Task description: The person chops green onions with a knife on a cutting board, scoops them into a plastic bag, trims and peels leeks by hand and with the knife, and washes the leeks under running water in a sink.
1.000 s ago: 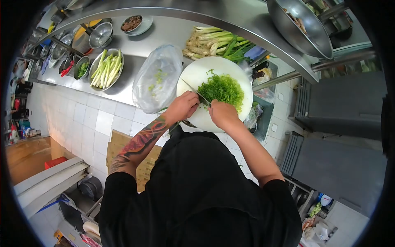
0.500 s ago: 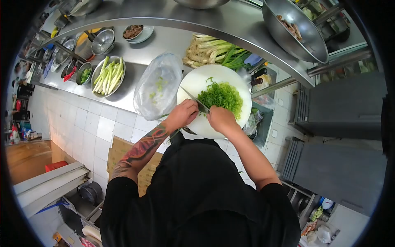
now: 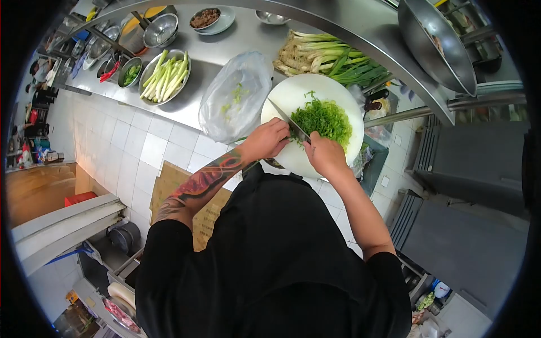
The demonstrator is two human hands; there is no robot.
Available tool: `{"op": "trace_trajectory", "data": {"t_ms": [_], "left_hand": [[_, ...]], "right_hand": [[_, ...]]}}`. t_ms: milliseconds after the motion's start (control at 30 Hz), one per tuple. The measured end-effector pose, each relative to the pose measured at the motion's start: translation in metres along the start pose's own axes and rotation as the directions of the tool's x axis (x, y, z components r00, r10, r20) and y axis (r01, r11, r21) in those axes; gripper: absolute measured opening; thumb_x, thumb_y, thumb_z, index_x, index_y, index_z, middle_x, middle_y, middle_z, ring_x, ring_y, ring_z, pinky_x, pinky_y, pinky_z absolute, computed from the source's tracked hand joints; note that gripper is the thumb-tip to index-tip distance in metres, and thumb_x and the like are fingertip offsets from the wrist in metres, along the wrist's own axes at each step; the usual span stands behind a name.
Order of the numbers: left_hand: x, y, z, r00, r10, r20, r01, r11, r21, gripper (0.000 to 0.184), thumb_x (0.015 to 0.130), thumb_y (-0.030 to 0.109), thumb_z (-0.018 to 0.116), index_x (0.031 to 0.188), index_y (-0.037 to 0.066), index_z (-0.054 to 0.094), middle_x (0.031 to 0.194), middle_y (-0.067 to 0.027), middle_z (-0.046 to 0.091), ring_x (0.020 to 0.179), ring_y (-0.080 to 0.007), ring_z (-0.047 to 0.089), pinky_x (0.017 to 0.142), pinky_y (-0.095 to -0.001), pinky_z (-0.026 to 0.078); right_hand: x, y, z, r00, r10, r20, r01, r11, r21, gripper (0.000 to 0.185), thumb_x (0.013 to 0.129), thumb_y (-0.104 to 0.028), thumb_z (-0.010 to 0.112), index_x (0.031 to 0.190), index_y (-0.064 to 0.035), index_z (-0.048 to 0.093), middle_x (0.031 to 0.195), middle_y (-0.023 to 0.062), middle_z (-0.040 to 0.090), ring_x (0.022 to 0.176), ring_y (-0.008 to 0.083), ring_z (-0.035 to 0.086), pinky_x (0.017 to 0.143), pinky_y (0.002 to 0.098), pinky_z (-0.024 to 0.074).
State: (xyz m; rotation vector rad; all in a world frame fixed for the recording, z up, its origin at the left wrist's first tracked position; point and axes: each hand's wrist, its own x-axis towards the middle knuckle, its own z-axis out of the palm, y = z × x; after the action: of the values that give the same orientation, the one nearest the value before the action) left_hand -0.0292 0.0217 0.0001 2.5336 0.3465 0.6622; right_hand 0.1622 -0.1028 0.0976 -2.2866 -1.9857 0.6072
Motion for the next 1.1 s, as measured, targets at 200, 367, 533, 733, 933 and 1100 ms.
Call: {"op": "trace_trajectory", "data": {"t_ms": [200, 367, 533, 733, 933, 1100], "left_hand": [[-0.005, -0.006, 0.003, 0.999, -0.017, 0.051, 0.018, 1.000, -0.019, 0.021, 0.084, 0.010, 0.076, 0.103, 0.004, 0.068, 0.109, -0.0090, 0.062, 0.108, -0.0307, 0.060, 0.090, -0.0407, 0.055], [-0.007, -0.006, 0.002, 0.999, -0.032, 0.038, 0.033, 0.999, -0.015, 0.020, 0.084, 0.009, 0.075, 0.102, 0.004, 0.069, 0.111, -0.0081, 0.063, 0.108, -0.0299, 0.061, 0.090, -0.0396, 0.056], [-0.004, -0.007, 0.003, 0.999, 0.028, -0.016, -0.028, 1.000, 0.012, 0.019, 0.083, 0.010, 0.076, 0.100, 0.005, 0.069, 0.109, -0.0071, 0.064, 0.106, -0.0288, 0.062, 0.089, -0.0390, 0.056], [-0.008, -0.006, 0.004, 0.999, 0.042, -0.015, -0.042, 0.999, -0.012, 0.018, 0.083, 0.009, 0.076, 0.099, 0.006, 0.069, 0.107, -0.0062, 0.065, 0.104, -0.0285, 0.062, 0.088, -0.0390, 0.056], [-0.009, -0.009, 0.004, 1.000, 0.028, 0.004, -0.028, 1.000, -0.013, 0.020, 0.084, 0.010, 0.076, 0.101, 0.006, 0.068, 0.108, -0.0067, 0.064, 0.104, -0.0295, 0.062, 0.089, -0.0392, 0.056], [-0.012, -0.002, -0.004, 1.000, 0.014, -0.005, -0.014, 0.999, -0.036, 0.023, 0.085, 0.009, 0.076, 0.106, 0.005, 0.066, 0.113, -0.0082, 0.062, 0.106, -0.0299, 0.061, 0.091, -0.0391, 0.055]], "right_hand": [[0.002, -0.006, 0.010, 0.999, -0.020, -0.031, 0.020, 1.000, -0.018, 0.029, 0.102, -0.028, 0.061, 0.096, 0.0006, 0.060, 0.081, 0.0236, 0.072, 0.077, 0.0443, 0.072, 0.071, 0.0548, 0.0555], [0.007, -0.011, -0.005, 1.000, -0.006, -0.006, 0.006, 1.000, 0.005, 0.028, 0.101, -0.027, 0.061, 0.096, 0.0008, 0.062, 0.083, 0.0236, 0.073, 0.081, 0.0438, 0.072, 0.074, 0.0545, 0.0556], [0.009, -0.014, -0.008, 1.000, 0.007, 0.008, -0.007, 0.999, 0.042, 0.030, 0.102, -0.029, 0.060, 0.095, 0.0003, 0.065, 0.086, 0.0235, 0.073, 0.084, 0.0441, 0.072, 0.077, 0.0552, 0.0552], [0.006, -0.010, 0.000, 0.999, 0.016, 0.035, -0.017, 1.000, 0.021, 0.031, 0.102, -0.029, 0.060, 0.097, 0.0009, 0.066, 0.086, 0.0238, 0.073, 0.084, 0.0439, 0.072, 0.077, 0.0545, 0.0558], [0.010, -0.015, 0.002, 0.994, 0.063, 0.084, -0.062, 0.998, -0.017, 0.031, 0.102, -0.031, 0.060, 0.100, -0.0008, 0.067, 0.088, 0.0236, 0.074, 0.086, 0.0435, 0.073, 0.079, 0.0548, 0.0561], [0.019, -0.004, -0.001, 0.993, 0.070, 0.092, -0.075, 0.996, 0.047, 0.030, 0.101, -0.029, 0.062, 0.100, 0.0004, 0.066, 0.088, 0.0248, 0.074, 0.088, 0.0436, 0.072, 0.079, 0.0550, 0.0562]]}}
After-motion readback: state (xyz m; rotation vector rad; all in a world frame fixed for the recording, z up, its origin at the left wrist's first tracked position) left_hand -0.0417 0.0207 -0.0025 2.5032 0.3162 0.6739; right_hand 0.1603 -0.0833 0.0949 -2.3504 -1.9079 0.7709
